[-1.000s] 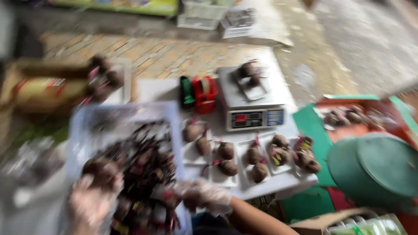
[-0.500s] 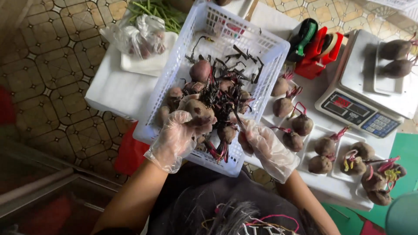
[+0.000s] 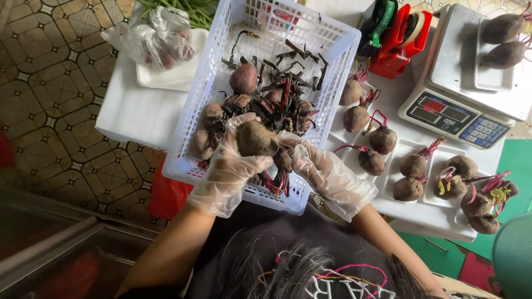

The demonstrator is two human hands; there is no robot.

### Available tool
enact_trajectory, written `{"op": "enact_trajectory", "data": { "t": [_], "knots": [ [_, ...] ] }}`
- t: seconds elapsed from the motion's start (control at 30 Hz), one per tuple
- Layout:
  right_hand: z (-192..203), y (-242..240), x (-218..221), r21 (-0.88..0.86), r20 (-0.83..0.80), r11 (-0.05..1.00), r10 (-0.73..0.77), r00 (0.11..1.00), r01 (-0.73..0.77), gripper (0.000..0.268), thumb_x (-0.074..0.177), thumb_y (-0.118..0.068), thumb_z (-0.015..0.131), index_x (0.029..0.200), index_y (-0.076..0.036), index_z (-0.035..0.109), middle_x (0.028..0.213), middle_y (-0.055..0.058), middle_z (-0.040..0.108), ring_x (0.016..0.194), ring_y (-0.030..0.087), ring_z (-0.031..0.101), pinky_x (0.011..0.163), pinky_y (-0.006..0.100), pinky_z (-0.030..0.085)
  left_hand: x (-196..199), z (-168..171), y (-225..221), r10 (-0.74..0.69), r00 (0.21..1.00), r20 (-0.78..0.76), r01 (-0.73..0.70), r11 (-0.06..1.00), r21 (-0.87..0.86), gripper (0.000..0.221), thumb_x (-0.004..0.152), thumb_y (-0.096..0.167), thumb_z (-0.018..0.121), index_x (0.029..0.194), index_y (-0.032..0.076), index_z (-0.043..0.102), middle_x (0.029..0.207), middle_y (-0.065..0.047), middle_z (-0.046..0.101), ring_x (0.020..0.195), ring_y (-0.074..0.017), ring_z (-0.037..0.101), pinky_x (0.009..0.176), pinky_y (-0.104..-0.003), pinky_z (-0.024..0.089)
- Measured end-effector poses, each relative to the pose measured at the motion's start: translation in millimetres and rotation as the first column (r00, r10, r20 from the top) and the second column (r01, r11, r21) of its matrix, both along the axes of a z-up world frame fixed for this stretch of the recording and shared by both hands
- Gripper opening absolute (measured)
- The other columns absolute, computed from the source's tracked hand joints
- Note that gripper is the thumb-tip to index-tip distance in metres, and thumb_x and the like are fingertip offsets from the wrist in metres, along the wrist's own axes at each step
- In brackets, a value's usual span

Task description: A person wearing gloves is manually trimming stems and cleaning beets before placing them into a white plastic basket.

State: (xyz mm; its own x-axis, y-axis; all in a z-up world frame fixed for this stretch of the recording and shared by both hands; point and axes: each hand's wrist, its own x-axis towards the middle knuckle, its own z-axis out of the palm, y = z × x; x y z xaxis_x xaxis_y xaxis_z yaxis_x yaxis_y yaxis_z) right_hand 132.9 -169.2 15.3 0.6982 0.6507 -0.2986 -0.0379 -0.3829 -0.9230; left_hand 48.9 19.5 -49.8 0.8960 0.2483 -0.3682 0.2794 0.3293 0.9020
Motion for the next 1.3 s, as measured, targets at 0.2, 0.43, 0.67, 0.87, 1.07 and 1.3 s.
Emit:
{"op": "enact_trajectory", "data": {
  "t": [0.2,0.43,0.67,0.87,1.07,1.3],
  "knots": [
    [2,-3,3,-0.114,-0.016,0.993,-0.007,1.000,0.006,0.027,0.094,-0.032,0.053,0.090,-0.010,0.067,0.067,0.003,0.057,0.061,0.015,0.053,0.057,0.027,0.045,-16,-64,-5,0.014,0.995,0.098,-0.042,0.957,0.287,0.085,0.065,-0.002,0.086,0.140,0.010,0.045,0.130,-0.021,0.054,0.122,-0.0403,0.056,0.103,-0.055,0.054],
    [1,-1,2,-0.222,-0.029,0.975,-0.026,0.999,0.019,0.029,0.096,-0.036,0.051,0.089,-0.013,0.066,0.069,0.001,0.056,0.064,0.014,0.052,0.060,0.028,0.044,-8,29,-13,0.113,0.956,0.270,-0.258,0.763,0.593,0.093,0.060,0.014,0.090,0.141,0.018,0.045,0.140,-0.009,0.054,0.129,-0.0303,0.058,0.108,-0.047,0.052],
    [-4,-8,-3,-0.324,-0.030,0.946,-0.023,0.999,0.013,0.032,0.100,-0.042,0.050,0.086,-0.016,0.064,0.071,-0.001,0.055,0.067,0.013,0.050,0.065,0.028,0.043,-3,18,-5,0.004,0.839,0.544,-0.487,0.454,0.747,0.069,0.060,0.012,0.083,0.123,0.007,0.054,0.122,-0.011,0.060,0.115,-0.0314,0.065,0.103,-0.042,0.052],
    [-29,-7,9,-0.302,0.032,0.948,0.118,0.992,-0.103,0.035,0.102,-0.046,0.048,0.085,-0.019,0.063,0.073,-0.002,0.054,0.069,0.013,0.048,0.068,0.029,0.043,-10,59,-6,-0.033,0.823,0.567,-0.527,0.326,0.785,0.050,0.074,0.017,0.073,0.119,0.003,0.056,0.115,-0.013,0.061,0.107,-0.0316,0.065,0.098,-0.038,0.054],
    [-63,5,26,0.118,-0.391,0.993,0.021,0.920,0.027,0.012,0.104,-0.018,0.052,0.108,-0.007,0.056,0.091,0.008,0.054,0.080,0.017,0.049,0.071,0.028,0.041,-12,37,-9,0.014,0.814,0.580,-0.490,0.552,0.675,0.051,0.084,0.020,0.072,0.122,0.001,0.045,0.113,-0.011,0.054,0.101,-0.0278,0.058,0.096,-0.037,0.050],
    [-3,29,5,-0.010,-0.577,0.973,-0.194,0.793,0.231,0.024,0.102,-0.011,0.055,0.117,0.006,0.061,0.111,0.023,0.070,0.106,0.030,0.065,0.094,0.036,0.050,-8,23,-15,0.005,0.797,0.604,-0.543,0.444,0.713,0.070,0.078,0.032,0.077,0.125,-0.007,0.043,0.114,-0.017,0.054,0.106,-0.0339,0.058,0.100,-0.043,0.051]
  ]
}}
